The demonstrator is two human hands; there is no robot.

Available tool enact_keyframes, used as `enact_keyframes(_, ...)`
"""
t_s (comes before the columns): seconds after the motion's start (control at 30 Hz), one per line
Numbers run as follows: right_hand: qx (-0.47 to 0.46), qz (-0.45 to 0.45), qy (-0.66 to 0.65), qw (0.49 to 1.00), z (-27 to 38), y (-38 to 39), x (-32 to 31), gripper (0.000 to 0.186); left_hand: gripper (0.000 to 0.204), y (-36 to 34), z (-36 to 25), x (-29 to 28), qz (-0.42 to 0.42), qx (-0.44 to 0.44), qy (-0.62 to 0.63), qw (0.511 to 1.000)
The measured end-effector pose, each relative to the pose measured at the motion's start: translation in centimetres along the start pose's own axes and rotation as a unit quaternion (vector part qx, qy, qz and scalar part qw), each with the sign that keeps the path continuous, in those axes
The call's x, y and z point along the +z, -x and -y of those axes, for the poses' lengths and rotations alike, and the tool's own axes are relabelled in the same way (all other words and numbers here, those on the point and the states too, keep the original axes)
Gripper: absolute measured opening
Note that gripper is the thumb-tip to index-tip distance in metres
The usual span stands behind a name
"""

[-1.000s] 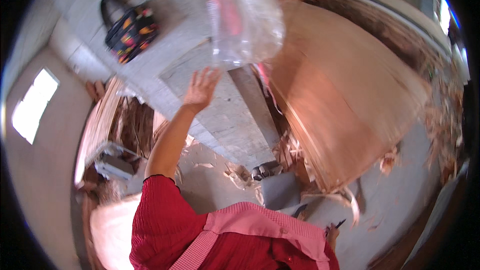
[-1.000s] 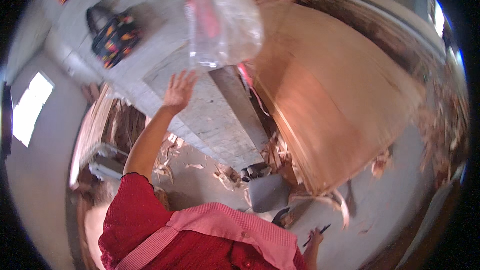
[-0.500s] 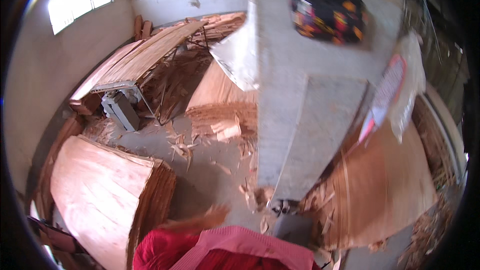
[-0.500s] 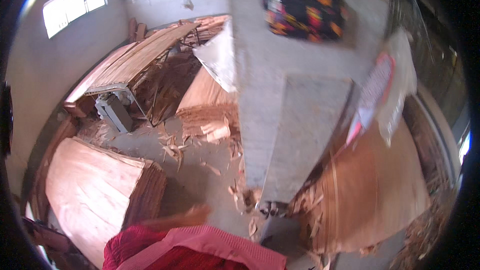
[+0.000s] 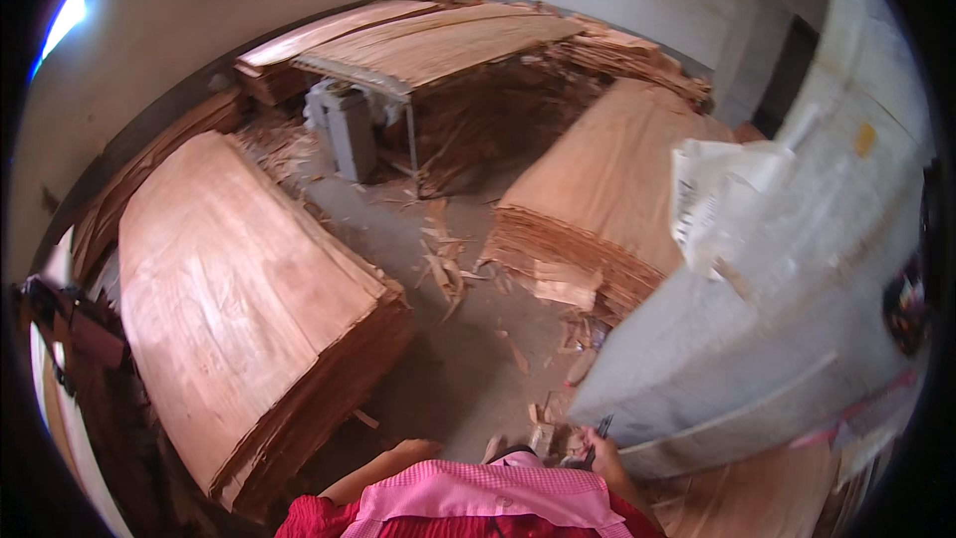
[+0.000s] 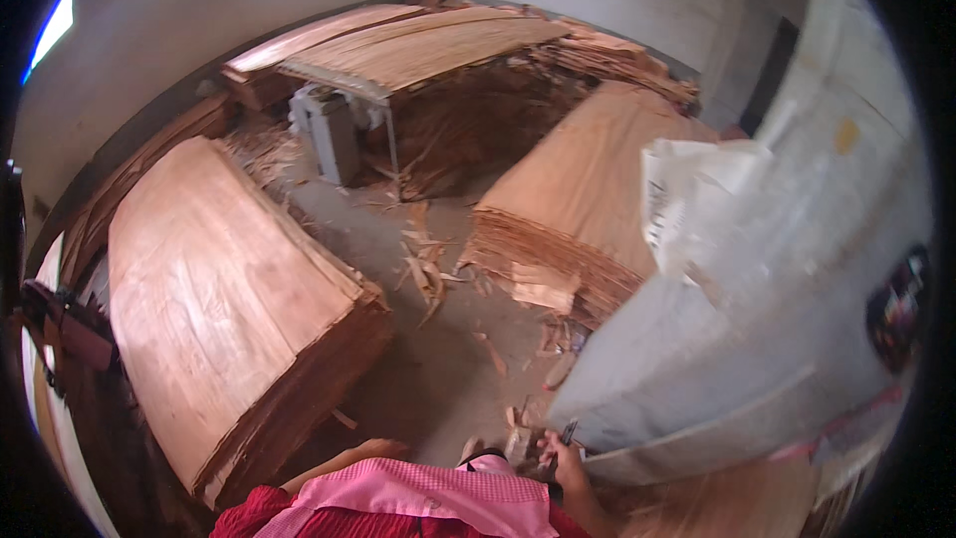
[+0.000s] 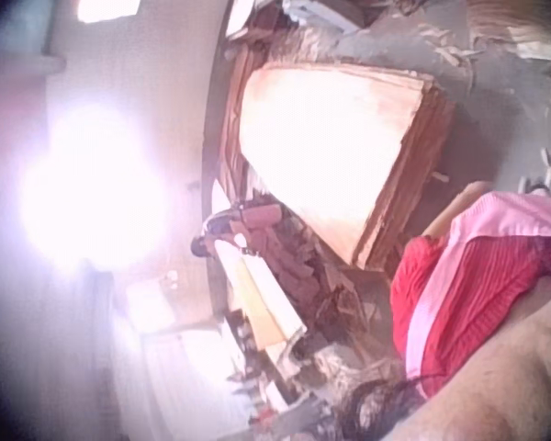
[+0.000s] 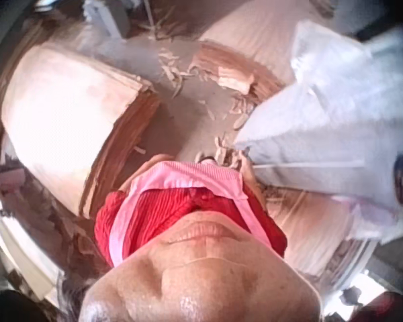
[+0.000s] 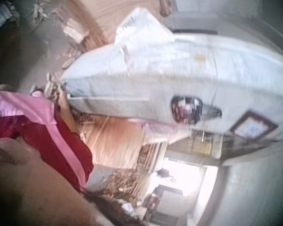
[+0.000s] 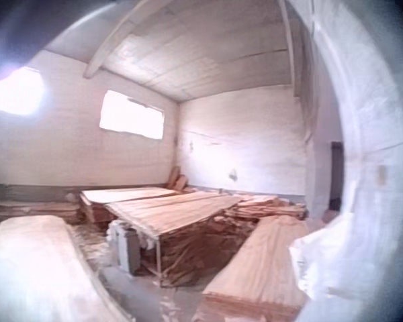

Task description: The person prepares sheets of wood veneer by sorting through stacks, measuring them with a ruler, and trimming edges using a hand blade.

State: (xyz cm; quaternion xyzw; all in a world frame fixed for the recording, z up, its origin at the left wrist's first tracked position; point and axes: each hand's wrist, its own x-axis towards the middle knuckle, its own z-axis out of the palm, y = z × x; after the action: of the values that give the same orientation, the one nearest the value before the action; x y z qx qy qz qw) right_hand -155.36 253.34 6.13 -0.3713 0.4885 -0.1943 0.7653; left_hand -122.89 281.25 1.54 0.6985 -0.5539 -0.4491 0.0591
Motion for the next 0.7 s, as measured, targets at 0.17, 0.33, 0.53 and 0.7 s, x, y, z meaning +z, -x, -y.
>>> enact_keyframes(0.17, -0.124, 0.169, 0.005, 0.978, 14.2, -9.2, 15.5, 0.044, 0.041, -7.3, 8.6, -8.7, -0.150, 0.075, 0.196, 0.966)
enact_keyframes(0.33, -0.379, 0.360, -0.095, 0.847, 32.3, -10.4, 27.9, 0.064, 0.038, -5.8, 11.5, -28.0, -0.245, -0.202, 0.094, 0.943)
enact_keyframes(0.53, -0.302, 0.843, -0.046, 0.443, 49.6, -13.0, 47.0, 0.056, 0.022, -4.0, 27.4, -24.7, -0.186, -0.301, -0.108, 0.929)
enact_keyframes(0.7, -0.286, 0.889, -0.092, 0.345, 52.6, -20.4, 60.2, 0.013, 0.024, -3.4, 31.0, -23.6, -0.082, -0.439, 0.179, 0.877)
